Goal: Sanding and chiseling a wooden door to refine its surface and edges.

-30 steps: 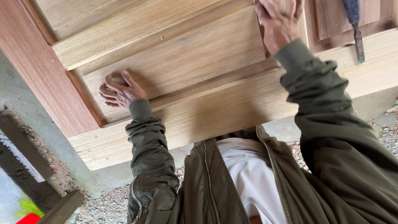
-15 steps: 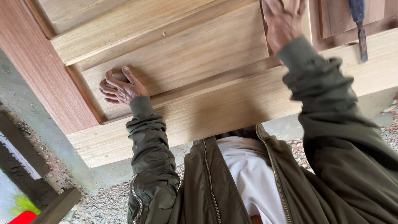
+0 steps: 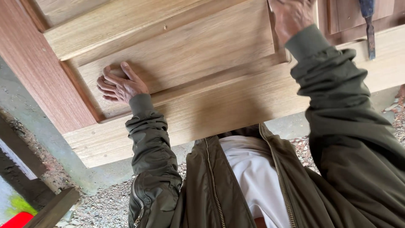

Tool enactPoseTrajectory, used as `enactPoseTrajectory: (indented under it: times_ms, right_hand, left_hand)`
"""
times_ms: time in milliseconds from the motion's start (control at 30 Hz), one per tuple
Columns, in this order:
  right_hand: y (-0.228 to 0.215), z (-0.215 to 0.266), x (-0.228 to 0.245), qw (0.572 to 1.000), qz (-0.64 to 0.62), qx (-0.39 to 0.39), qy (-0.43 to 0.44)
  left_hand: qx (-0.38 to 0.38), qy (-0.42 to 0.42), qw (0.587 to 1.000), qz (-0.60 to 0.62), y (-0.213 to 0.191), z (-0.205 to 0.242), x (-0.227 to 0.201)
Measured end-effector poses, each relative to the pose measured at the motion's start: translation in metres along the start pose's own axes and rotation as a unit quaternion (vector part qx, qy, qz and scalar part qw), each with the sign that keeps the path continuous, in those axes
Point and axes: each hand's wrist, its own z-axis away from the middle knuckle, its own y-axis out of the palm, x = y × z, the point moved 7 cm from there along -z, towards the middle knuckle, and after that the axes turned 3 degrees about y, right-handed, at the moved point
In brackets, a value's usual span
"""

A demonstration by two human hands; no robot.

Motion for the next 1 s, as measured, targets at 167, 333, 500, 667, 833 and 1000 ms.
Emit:
enactPoseTrajectory:
  times_ms: [167, 333, 500, 667, 833, 1000]
  right_hand:
    - [-0.020, 0.081, 0.029, 0.986, 0.058, 0.151, 0.036]
    - [0.006, 0.088, 0.013, 0.986, 0.117, 0.116, 0.026]
    - [-0.003, 0.093, 0.017, 0.924, 0.377, 0.050, -0.028]
    - [-0.007, 0.106, 0.031, 0.914, 0.398, 0.077, -0.022]
    - [0.014, 0.093, 0.011, 0.978, 0.153, 0.144, 0.014]
    - [-0.007, 0.089, 0.035, 0.909, 0.407, 0.085, -0.025]
  left_hand:
    - [0.006, -0.010, 1.000, 0.011, 0.002, -0.001, 0.004]
    - [-0.013, -0.001, 1.000, 0.004, 0.000, -0.004, 0.000]
    - [-0.004, 0.006, 1.000, 0.006, 0.001, 0.000, 0.001]
    - [-0.012, 0.003, 1.000, 0.016, 0.000, 0.000, 0.002]
    - [-0.018, 0.006, 1.000, 0.013, 0.001, 0.002, 0.003]
    - [-0.018, 0.002, 1.000, 0.007, -0.003, 0.000, 0.002]
